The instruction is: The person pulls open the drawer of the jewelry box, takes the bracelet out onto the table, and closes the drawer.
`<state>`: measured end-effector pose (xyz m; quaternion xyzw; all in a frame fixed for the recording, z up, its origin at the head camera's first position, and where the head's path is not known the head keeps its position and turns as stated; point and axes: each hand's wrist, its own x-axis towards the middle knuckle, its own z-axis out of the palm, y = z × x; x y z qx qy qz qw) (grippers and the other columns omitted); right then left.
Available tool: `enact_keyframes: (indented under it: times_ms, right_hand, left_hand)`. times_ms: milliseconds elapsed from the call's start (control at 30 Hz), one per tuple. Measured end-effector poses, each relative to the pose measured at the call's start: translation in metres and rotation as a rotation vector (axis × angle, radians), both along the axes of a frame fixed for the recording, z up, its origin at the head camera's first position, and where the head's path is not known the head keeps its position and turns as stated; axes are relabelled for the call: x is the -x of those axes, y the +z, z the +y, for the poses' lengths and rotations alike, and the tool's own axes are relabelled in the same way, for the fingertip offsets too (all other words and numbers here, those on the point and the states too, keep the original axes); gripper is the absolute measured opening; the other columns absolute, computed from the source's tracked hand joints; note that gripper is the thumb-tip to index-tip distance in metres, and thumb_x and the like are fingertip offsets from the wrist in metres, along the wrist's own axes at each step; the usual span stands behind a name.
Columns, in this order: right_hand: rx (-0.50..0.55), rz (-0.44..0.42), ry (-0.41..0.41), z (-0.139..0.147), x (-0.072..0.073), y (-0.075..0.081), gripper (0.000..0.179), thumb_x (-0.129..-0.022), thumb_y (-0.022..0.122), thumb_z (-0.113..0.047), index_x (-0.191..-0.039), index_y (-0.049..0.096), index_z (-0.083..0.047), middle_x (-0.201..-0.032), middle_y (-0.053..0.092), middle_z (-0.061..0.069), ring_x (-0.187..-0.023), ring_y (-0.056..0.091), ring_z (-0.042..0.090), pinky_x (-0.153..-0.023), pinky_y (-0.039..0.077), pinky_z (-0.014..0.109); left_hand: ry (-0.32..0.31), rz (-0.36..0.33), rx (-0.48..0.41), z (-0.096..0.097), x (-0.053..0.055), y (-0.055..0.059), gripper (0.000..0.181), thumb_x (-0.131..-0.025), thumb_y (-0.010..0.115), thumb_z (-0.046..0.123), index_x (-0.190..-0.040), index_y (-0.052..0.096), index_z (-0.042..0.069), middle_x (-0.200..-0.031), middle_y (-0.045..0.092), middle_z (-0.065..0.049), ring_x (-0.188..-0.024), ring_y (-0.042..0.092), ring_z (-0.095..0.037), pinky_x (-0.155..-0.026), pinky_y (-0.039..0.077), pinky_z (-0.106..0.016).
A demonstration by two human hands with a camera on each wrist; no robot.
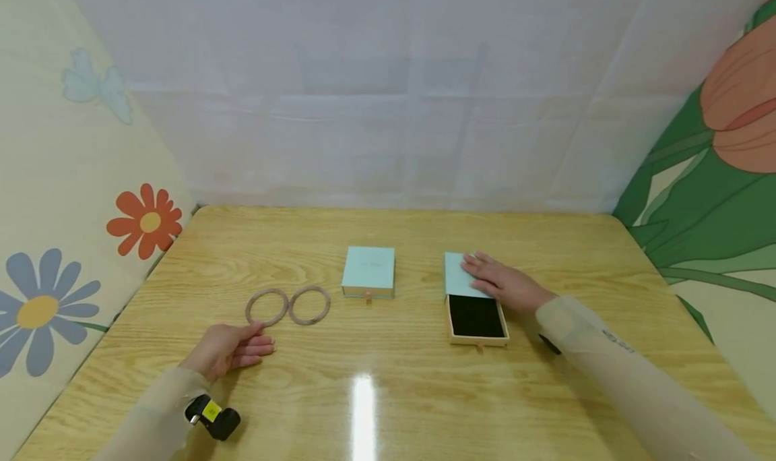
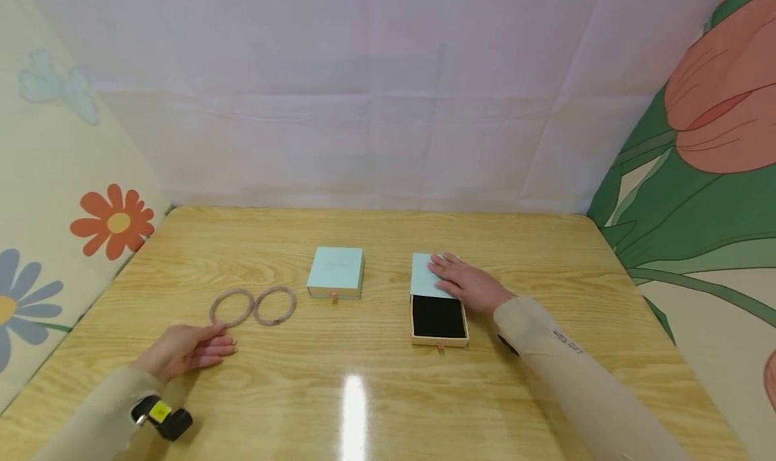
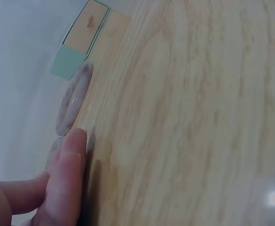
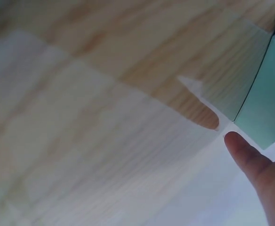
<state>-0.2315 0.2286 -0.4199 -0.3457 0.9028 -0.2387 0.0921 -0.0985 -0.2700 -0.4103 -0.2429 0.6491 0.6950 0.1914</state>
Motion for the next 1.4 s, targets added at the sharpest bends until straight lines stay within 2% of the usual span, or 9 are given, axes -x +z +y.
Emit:
enact_keyframes:
  times_ms: [267,500,633,767,867,1033,1167,1267,1400]
  right_hand:
    - [0.003,0.001,-0.002,0.0,0.0,0.0,0.052,-0.104,0.048,-0.027,-0.147,0.037,-0.001,-0.154,0.028,0.018,-0.143,0.016,0.042,-0.111,0.019,0.06]
    - [0.019,-0.001,0.001,0.0,-0.002,-0.001,0.052,-0.104,0.047,-0.028,-0.147,0.036,-0.001,-0.155,0.028,0.018,-0.143,0.015,0.042,-0.111,0.019,0.059]
    - [0.015,-0.005,-0.008,0.001,-0.003,-0.001,0.053,-0.104,0.047,-0.029,-0.148,0.036,-0.001,-0.155,0.027,0.018,-0.143,0.015,0.041,-0.112,0.019,0.059]
    - [0.007,-0.004,-0.011,0.0,-0.002,-0.001,0.053,-0.104,0.047,-0.029,-0.148,0.036,-0.002,-0.155,0.028,0.018,-0.144,0.015,0.041,-0.112,0.019,0.059]
    - [0.001,-0.001,-0.01,0.0,-0.002,0.0,0.052,-0.104,0.046,-0.028,-0.148,0.036,-0.002,-0.155,0.028,0.018,-0.143,0.015,0.041,-0.112,0.019,0.059]
    - [0.0,-0.004,-0.014,-0.001,-0.003,0.002,0.052,-0.104,0.046,-0.029,-0.147,0.036,-0.002,-0.155,0.028,0.018,-0.143,0.016,0.041,-0.112,0.019,0.059]
    - [0.001,-0.001,-0.011,-0.002,-0.003,0.001,0.052,-0.104,0.047,-0.028,-0.147,0.037,-0.001,-0.155,0.028,0.018,-0.143,0.016,0.041,-0.112,0.019,0.058]
    - [0.0,0.004,-0.007,-0.002,-0.003,0.0,0.052,-0.104,0.047,-0.028,-0.147,0.037,-0.001,-0.154,0.029,0.018,-0.143,0.016,0.041,-0.112,0.019,0.058]
    - [0.002,0.002,-0.007,-0.001,-0.003,0.0,0.052,-0.104,0.047,-0.028,-0.147,0.036,-0.001,-0.154,0.028,0.018,-0.143,0.016,0.041,-0.112,0.019,0.059]
  left_hand:
    - [-0.012,0.048,-0.035,0.007,-0.004,-0.002,0.024,-0.104,0.043,0.011,-0.104,0.055,-0.01,-0.081,0.071,-0.01,-0.076,0.072,-0.019,-0.069,0.058,-0.029]
    - [-0.019,0.105,0.006,0.022,-0.008,-0.002,0.029,-0.104,0.044,0.011,-0.114,0.052,-0.016,-0.081,0.071,-0.007,-0.076,0.071,-0.017,-0.069,0.058,-0.028]
    - [-0.044,0.127,0.027,0.031,-0.01,-0.001,0.027,-0.104,0.044,0.01,-0.11,0.055,-0.014,-0.081,0.07,-0.007,-0.076,0.071,-0.017,-0.069,0.058,-0.028]
    - [-0.064,0.135,0.052,0.042,-0.012,0.0,0.023,-0.103,0.045,0.009,-0.105,0.056,-0.012,-0.082,0.07,-0.009,-0.076,0.071,-0.019,-0.067,0.058,-0.028]
    - [-0.069,0.158,0.063,0.052,-0.014,-0.001,0.023,-0.102,0.047,0.008,-0.107,0.055,-0.013,-0.083,0.071,-0.011,-0.076,0.071,-0.02,-0.067,0.058,-0.029]
    - [-0.052,0.18,0.083,0.069,-0.013,-0.001,0.027,-0.101,0.05,0.009,-0.11,0.057,-0.016,-0.084,0.071,-0.012,-0.076,0.071,-0.02,-0.067,0.058,-0.029]
    - [-0.027,0.168,0.085,0.083,-0.012,-0.001,0.028,-0.101,0.052,0.012,-0.108,0.059,-0.014,-0.082,0.07,-0.011,-0.076,0.071,-0.02,-0.067,0.058,-0.03]
    - [-0.039,0.178,0.073,0.094,-0.011,-0.001,0.028,-0.102,0.05,0.012,-0.11,0.057,-0.014,-0.083,0.07,-0.01,-0.076,0.07,-0.02,-0.068,0.058,-0.03]
    - [-0.088,0.206,0.056,0.106,-0.012,-0.001,0.029,-0.103,0.048,0.011,-0.115,0.054,-0.015,-0.085,0.069,-0.009,-0.078,0.07,-0.019,-0.068,0.058,-0.029]
